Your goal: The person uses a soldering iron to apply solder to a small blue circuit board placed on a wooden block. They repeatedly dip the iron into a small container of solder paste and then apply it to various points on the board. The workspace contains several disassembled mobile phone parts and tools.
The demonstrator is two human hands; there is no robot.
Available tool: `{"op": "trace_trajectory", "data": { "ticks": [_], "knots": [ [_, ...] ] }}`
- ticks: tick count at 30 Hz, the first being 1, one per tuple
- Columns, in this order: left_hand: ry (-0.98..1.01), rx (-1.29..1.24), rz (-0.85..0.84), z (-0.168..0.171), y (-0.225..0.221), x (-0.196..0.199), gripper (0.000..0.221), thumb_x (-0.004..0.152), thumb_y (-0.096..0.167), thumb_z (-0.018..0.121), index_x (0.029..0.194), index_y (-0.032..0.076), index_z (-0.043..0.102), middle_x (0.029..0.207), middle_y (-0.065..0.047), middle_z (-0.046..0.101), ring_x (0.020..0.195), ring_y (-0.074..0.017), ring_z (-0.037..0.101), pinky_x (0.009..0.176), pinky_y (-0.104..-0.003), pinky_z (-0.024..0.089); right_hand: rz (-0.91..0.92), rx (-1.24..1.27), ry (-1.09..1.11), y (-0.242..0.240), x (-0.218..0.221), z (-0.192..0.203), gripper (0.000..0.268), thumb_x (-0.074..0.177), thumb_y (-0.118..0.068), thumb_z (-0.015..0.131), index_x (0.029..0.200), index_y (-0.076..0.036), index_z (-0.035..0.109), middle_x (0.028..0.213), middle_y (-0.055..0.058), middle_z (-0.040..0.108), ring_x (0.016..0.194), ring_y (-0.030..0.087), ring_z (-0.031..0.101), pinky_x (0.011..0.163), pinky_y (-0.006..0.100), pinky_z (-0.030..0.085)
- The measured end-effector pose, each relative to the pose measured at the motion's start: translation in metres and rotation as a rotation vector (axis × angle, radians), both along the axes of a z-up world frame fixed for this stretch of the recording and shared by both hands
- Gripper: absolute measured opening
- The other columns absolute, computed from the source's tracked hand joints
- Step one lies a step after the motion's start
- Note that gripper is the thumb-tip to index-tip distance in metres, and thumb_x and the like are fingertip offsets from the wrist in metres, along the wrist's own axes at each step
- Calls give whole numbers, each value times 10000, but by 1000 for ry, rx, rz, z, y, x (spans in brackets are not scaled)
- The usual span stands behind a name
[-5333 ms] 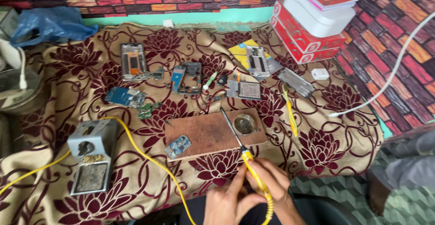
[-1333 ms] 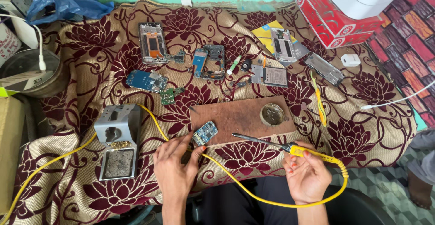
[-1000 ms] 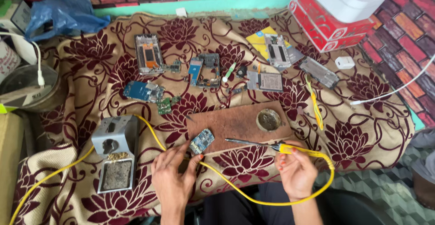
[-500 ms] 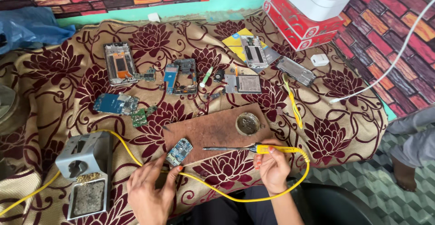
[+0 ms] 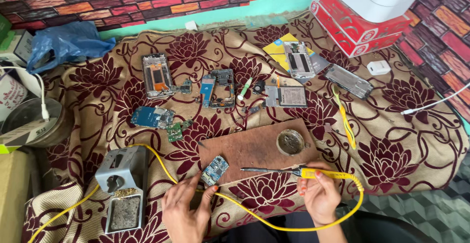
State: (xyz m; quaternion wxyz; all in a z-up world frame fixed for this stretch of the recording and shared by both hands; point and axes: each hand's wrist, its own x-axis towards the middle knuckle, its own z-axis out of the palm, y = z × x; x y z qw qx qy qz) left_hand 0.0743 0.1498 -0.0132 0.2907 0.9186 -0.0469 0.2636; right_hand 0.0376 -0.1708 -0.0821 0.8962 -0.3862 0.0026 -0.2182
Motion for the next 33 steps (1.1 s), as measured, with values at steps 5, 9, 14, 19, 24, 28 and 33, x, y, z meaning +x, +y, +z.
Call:
{"op": "trace_trajectory", "data": {
  "ticks": [5,9,14,19,24,28,33],
  "knots": [
    [40,7,30,5,-2,0,549,732,517,810,1113,122,796,990,-82,795,1018,-253,726,972,-451,490,-25,2,72,0,-3,0,291,969,-184,519,1110,54,610,737,148,621,603,214,587,509,329,479],
    [32,-57,25,9,-4,-5,527,728,468,826,1113,110,797,987,-75,785,982,-257,705,942,-423,487,18,16,41,-3,-5,-1,295,997,-177,522,1136,71,602,767,158,627,621,213,583,543,334,485],
    [5,-47,13,13,-4,-6,505,734,434,832,1103,91,795,982,-79,772,963,-264,701,925,-410,479,-3,42,61,-4,-6,-7,298,1000,-180,514,1144,68,596,793,151,641,633,204,581,543,336,484],
    [19,-30,7,24,-9,2,622,726,430,837,1212,61,716,1029,-113,754,1009,-300,707,929,-434,490,-3,31,44,-2,0,-10,299,984,-185,513,1120,67,599,766,157,642,608,219,593,502,338,481],
    [-413,-128,9,20,-21,-21,651,794,205,659,1372,-46,495,1207,-292,590,1069,-436,596,971,-460,471,16,37,64,0,0,-6,299,974,-203,519,1099,52,611,733,159,635,599,226,605,510,323,496],
    [-213,-288,-189,-4,-84,-54,428,767,112,625,1191,68,662,992,-132,704,830,-259,689,775,-365,566,24,41,50,4,0,-3,275,987,-192,524,1098,45,611,770,144,639,605,207,593,514,315,498],
    [-114,-134,-664,-18,-129,-73,670,853,146,714,1398,-173,489,785,-52,720,582,-218,662,647,-370,553,73,11,5,4,-1,2,274,1013,-190,527,1114,48,616,754,145,636,590,199,590,502,302,491]
  ]
}}
